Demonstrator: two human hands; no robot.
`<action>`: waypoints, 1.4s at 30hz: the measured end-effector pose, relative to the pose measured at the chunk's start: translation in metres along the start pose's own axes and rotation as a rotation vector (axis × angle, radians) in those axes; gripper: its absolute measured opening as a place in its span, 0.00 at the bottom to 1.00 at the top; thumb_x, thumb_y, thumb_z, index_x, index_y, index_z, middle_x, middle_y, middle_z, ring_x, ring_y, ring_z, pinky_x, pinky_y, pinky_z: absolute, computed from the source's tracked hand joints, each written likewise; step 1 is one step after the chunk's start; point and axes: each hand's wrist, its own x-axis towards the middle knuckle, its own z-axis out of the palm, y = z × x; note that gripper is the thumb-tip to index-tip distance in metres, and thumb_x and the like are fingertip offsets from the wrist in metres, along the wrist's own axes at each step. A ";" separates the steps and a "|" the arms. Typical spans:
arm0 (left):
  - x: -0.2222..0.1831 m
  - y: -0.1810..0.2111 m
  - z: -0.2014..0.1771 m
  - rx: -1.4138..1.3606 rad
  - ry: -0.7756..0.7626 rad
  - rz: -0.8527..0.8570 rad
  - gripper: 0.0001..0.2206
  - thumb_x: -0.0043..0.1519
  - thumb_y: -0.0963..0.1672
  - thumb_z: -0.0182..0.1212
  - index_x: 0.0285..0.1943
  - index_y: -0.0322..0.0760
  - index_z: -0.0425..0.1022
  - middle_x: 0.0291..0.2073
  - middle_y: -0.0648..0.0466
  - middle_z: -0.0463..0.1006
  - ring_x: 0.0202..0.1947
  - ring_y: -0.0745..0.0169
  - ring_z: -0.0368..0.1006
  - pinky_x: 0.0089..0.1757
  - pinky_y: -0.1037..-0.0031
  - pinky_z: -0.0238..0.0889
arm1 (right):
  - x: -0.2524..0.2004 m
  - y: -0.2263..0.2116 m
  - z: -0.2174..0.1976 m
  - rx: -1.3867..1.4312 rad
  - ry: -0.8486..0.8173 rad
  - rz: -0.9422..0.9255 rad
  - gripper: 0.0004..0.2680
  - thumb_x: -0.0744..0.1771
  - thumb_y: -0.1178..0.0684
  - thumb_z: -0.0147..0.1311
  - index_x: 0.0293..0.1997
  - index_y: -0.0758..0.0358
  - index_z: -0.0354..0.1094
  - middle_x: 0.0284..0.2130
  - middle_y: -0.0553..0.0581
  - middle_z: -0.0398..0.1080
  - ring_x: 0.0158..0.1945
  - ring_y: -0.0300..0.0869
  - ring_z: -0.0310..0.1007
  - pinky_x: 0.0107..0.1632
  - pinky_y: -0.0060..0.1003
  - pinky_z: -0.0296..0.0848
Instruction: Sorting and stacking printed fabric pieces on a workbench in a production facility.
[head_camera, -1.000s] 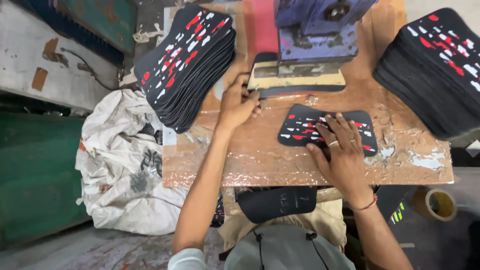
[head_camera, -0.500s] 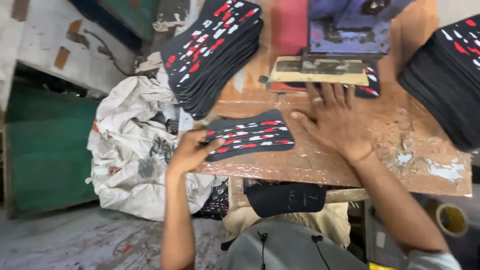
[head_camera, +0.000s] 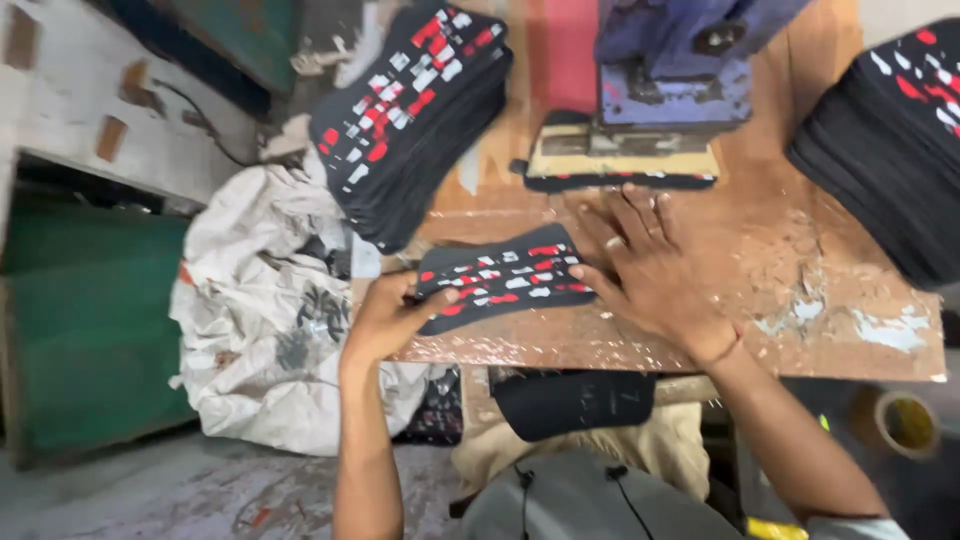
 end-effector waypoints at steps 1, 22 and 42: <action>-0.003 -0.002 0.004 -0.008 0.002 0.018 0.11 0.60 0.42 0.67 0.48 0.29 0.82 0.34 0.57 0.84 0.32 0.76 0.74 0.35 0.78 0.72 | -0.016 0.001 -0.002 0.066 -0.009 -0.006 0.25 0.68 0.40 0.51 0.71 0.64 0.59 0.69 0.69 0.56 0.75 0.62 0.49 0.74 0.62 0.47; 0.038 0.103 -0.036 -0.264 0.618 0.416 0.12 0.69 0.38 0.61 0.60 0.29 0.73 0.41 0.54 0.77 0.34 0.70 0.72 0.34 0.77 0.71 | -0.072 -0.025 -0.013 0.075 0.079 0.181 0.19 0.66 0.47 0.55 0.64 0.63 0.66 0.65 0.64 0.63 0.72 0.57 0.58 0.73 0.53 0.53; 0.019 0.038 0.080 0.235 0.408 0.433 0.13 0.60 0.40 0.69 0.53 0.34 0.78 0.40 0.52 0.83 0.37 0.64 0.78 0.35 0.76 0.68 | -0.056 0.032 -0.124 -0.150 0.346 0.302 0.09 0.68 0.64 0.53 0.55 0.71 0.69 0.49 0.69 0.73 0.53 0.61 0.74 0.53 0.50 0.74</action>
